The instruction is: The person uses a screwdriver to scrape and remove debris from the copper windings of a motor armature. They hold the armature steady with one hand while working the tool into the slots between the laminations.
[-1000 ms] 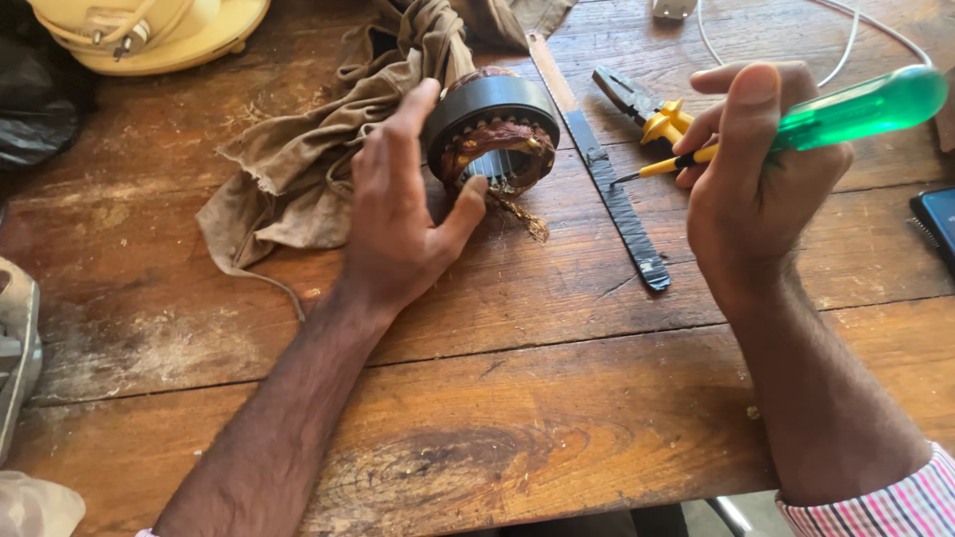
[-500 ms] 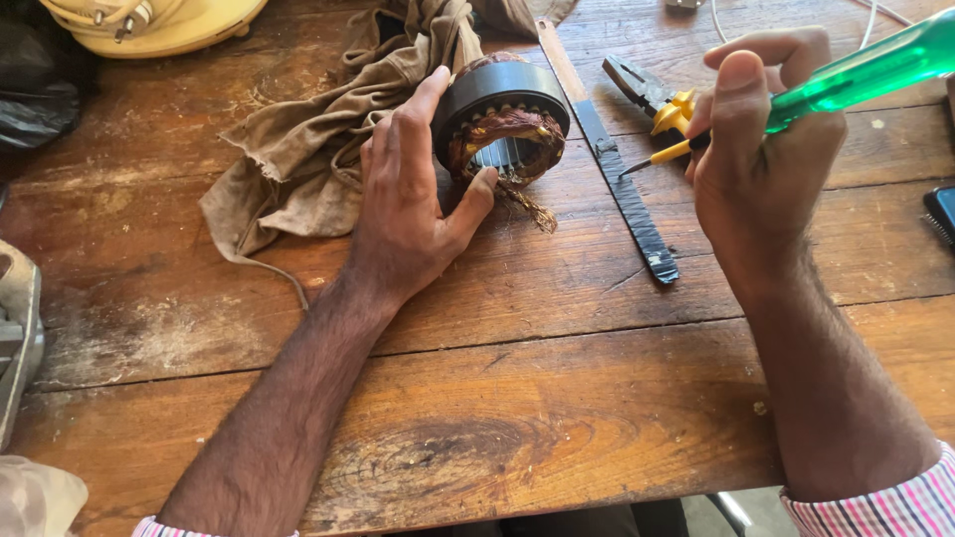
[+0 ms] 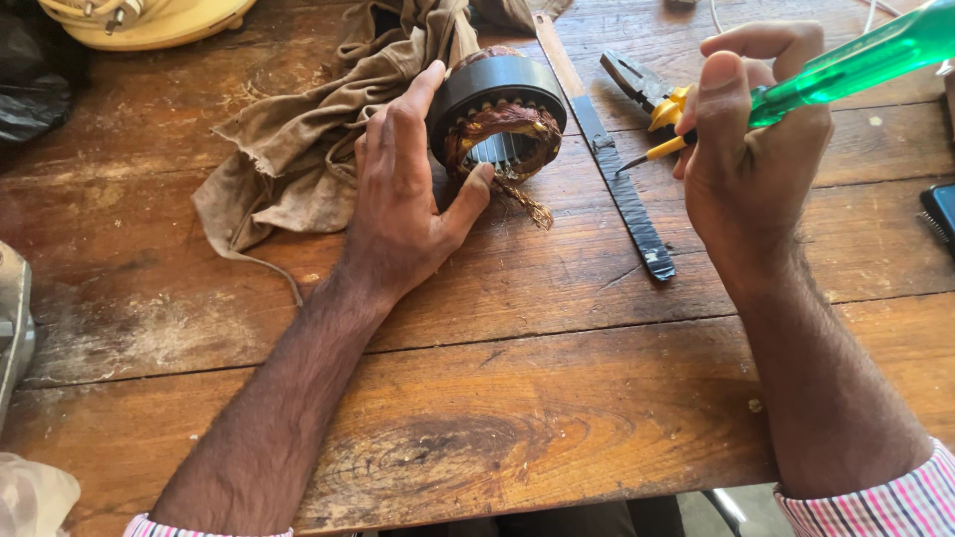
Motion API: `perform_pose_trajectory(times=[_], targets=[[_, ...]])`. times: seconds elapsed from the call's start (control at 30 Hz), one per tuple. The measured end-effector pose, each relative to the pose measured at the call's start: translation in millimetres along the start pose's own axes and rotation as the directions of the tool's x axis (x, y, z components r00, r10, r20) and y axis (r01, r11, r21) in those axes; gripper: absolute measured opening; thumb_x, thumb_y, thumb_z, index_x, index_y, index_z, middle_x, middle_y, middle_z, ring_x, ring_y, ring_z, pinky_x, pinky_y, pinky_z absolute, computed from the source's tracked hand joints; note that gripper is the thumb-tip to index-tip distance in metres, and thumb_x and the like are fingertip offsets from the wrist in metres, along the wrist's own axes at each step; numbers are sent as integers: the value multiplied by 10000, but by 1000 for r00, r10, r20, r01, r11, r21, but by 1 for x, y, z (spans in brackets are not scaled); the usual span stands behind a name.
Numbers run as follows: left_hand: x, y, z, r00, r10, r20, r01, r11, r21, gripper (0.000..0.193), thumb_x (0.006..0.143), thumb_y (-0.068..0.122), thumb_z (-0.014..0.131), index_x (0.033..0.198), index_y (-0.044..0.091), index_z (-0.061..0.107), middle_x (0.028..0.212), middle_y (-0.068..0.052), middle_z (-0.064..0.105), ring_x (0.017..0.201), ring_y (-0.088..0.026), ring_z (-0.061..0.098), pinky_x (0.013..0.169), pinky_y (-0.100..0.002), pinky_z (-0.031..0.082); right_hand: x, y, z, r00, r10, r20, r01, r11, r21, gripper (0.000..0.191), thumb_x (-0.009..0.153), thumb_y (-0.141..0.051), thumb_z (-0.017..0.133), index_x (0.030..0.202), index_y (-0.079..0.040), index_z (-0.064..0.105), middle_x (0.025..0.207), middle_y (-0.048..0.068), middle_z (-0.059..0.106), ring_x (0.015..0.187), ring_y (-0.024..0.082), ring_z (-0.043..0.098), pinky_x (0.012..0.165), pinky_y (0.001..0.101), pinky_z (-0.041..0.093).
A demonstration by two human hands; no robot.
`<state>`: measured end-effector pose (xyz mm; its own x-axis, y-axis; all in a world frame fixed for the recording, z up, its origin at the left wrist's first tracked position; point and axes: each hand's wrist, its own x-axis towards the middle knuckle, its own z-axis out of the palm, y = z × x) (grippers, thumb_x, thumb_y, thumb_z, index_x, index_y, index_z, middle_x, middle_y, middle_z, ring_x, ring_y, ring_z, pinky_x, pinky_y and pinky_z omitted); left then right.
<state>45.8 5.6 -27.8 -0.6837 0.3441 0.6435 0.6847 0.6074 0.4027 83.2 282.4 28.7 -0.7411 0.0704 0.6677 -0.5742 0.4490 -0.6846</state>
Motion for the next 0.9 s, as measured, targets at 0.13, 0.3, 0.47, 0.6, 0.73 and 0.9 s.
perform_pose_trajectory(times=[0.13,0.3,0.47,0.6,0.73,0.9], targets=[[0,0,-1,1000,-1,-5,1,1000,-3,797,1074,343,694,1630,61,196,1582,-201,438,1470,-329,448,1246,-560,326,0,1,-1,1000,7,4,-7,1000,-8,485,1217,-419,547,1190,63,496,929,52,589,666,64,607,495,196,451],[0,-1,1,1000,-6,1,6,1000,4,794,1077,348,692,1626,62,194,1568,-201,439,1445,-321,455,1228,-561,333,0,4,-2,999,-35,8,35,999,-15,523,1224,-446,541,1155,73,532,1067,62,594,689,64,626,510,199,472],[0,-3,2,1000,4,-1,-4,1000,5,790,1089,350,688,1632,67,189,1561,-197,441,1448,-320,458,1232,-568,331,0,6,-2,998,-63,16,63,998,-21,536,1228,-456,537,1142,73,543,1120,75,579,714,69,644,508,198,495],[0,-2,1,1000,-5,4,5,1000,-2,790,1082,347,693,1629,70,195,1557,-192,446,1439,-315,463,1221,-561,336,1,5,1,999,-41,9,41,998,-46,497,1213,-430,537,1210,66,509,891,54,604,645,72,627,478,195,477],[-1,-1,0,1000,-2,-2,2,1000,-5,794,1073,328,702,1632,68,203,1565,-187,448,1448,-314,454,1230,-560,333,5,6,7,994,-102,49,107,986,-128,413,1185,-376,511,1213,35,542,768,16,630,610,72,632,489,209,498],[0,0,0,1000,-7,-10,7,1000,-16,788,1057,305,710,1627,60,225,1548,-174,461,1442,-311,459,1224,-559,330,-3,7,7,998,-39,55,50,975,-218,359,1255,-316,508,1162,21,587,726,51,638,590,91,635,508,233,468]])
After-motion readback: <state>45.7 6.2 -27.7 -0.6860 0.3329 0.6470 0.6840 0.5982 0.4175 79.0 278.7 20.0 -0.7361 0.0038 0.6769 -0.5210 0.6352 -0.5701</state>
